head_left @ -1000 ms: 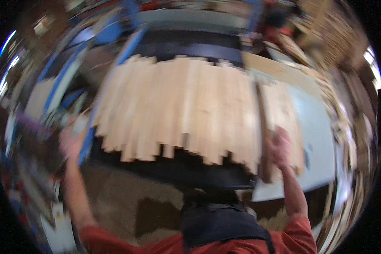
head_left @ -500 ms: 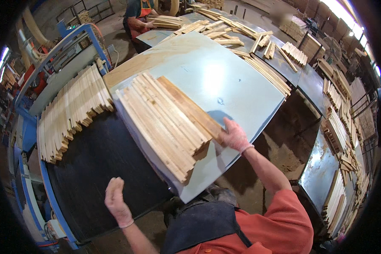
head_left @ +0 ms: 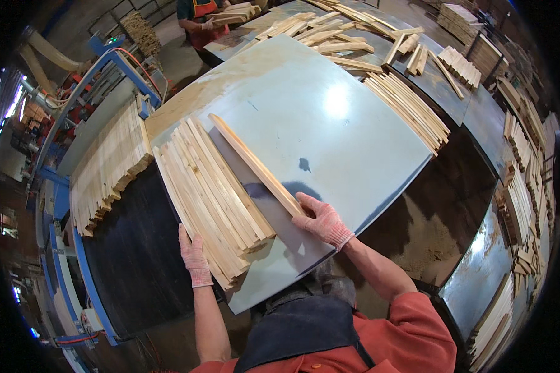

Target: The person repeatedly picks up bundles of light-colored wooden planks from a metal table and places them onto a moving conveyor belt. The worker aligns the planks in neat stacks as they are transferred to the belt, which transports them further into the workshop.

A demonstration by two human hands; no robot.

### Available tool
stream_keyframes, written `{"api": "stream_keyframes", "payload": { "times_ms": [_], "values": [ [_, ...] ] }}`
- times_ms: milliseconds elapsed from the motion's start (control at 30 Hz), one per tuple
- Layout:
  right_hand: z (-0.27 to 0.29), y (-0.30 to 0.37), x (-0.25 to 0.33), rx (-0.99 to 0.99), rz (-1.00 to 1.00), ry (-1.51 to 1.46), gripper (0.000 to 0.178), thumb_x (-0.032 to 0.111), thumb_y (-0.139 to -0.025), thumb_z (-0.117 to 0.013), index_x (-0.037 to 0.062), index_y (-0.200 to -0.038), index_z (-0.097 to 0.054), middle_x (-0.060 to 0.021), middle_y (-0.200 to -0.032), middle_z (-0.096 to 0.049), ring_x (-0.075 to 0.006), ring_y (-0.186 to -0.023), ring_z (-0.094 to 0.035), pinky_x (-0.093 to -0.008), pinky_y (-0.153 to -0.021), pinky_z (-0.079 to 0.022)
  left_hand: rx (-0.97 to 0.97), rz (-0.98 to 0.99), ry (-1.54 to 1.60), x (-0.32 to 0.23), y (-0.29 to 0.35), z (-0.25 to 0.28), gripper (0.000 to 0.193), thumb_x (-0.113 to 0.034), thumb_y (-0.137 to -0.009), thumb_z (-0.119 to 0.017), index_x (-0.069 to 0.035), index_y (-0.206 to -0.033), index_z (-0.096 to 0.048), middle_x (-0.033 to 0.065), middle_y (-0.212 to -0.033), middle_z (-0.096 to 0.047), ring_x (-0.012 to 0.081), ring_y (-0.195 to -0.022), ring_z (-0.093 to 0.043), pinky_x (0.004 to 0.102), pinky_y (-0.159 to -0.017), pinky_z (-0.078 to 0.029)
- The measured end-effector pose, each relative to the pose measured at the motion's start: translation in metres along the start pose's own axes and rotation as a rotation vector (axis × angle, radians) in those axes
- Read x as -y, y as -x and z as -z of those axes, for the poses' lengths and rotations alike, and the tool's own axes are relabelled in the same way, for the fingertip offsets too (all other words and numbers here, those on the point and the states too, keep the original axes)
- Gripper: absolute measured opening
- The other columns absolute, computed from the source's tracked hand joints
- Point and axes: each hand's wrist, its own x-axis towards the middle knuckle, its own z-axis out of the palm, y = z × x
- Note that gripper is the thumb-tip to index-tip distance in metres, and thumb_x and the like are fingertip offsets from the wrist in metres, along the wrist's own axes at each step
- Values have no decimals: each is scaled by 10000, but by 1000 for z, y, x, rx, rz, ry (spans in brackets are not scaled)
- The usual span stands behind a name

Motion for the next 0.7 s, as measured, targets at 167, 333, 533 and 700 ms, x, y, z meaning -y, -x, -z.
{"api": "stream_keyframes", "payload": {
  "times_ms": [167, 333, 533, 700],
  "values": [
    [0, -4, -1, 51, -7, -65, 768, 273, -929, -785, -10, -1576, -481, -180, -1325, -714, -228, -1175, -700, -332, -1053, -533, -20, 78, 46, -12, 4, -12, 684, -128, -999, -637, 39, -1616, -392, 154, -1572, -509, 237, -1383, -529, 366, -1183, -418],
    [-11, -14, 4, 265, -221, -656, 565, 160, -1014, -573, 11, -1556, -519, -125, -1189, -712, -166, -914, -678, -285, -770, -590, 18, 2, -4, -19, 4, -11, 678, -114, -1004, -628, 27, -1622, -388, 154, -1558, -527, 245, -1373, -538, 373, -1176, -432],
    [-33, -26, -11, 160, -405, -1019, 564, 64, -1013, -433, 54, -1571, -515, -165, -1117, -711, -191, -698, -670, -260, -507, -553, -7, -11, 34, -7, 5, -7, 659, -67, -1001, -626, 14, -1615, -403, 143, -1559, -525, 235, -1359, -553, 369, -1167, -450],
    [-28, -21, -19, 465, -440, -1158, 530, 67, -1040, -442, 49, -1566, -511, -141, -983, -662, -169, -581, -553, -271, -513, -487, -8, 17, 98, -15, 4, -17, 668, -72, -996, -643, 13, -1615, -404, 143, -1558, -527, 232, -1366, -552, 359, -1172, -446]
  ]
}}
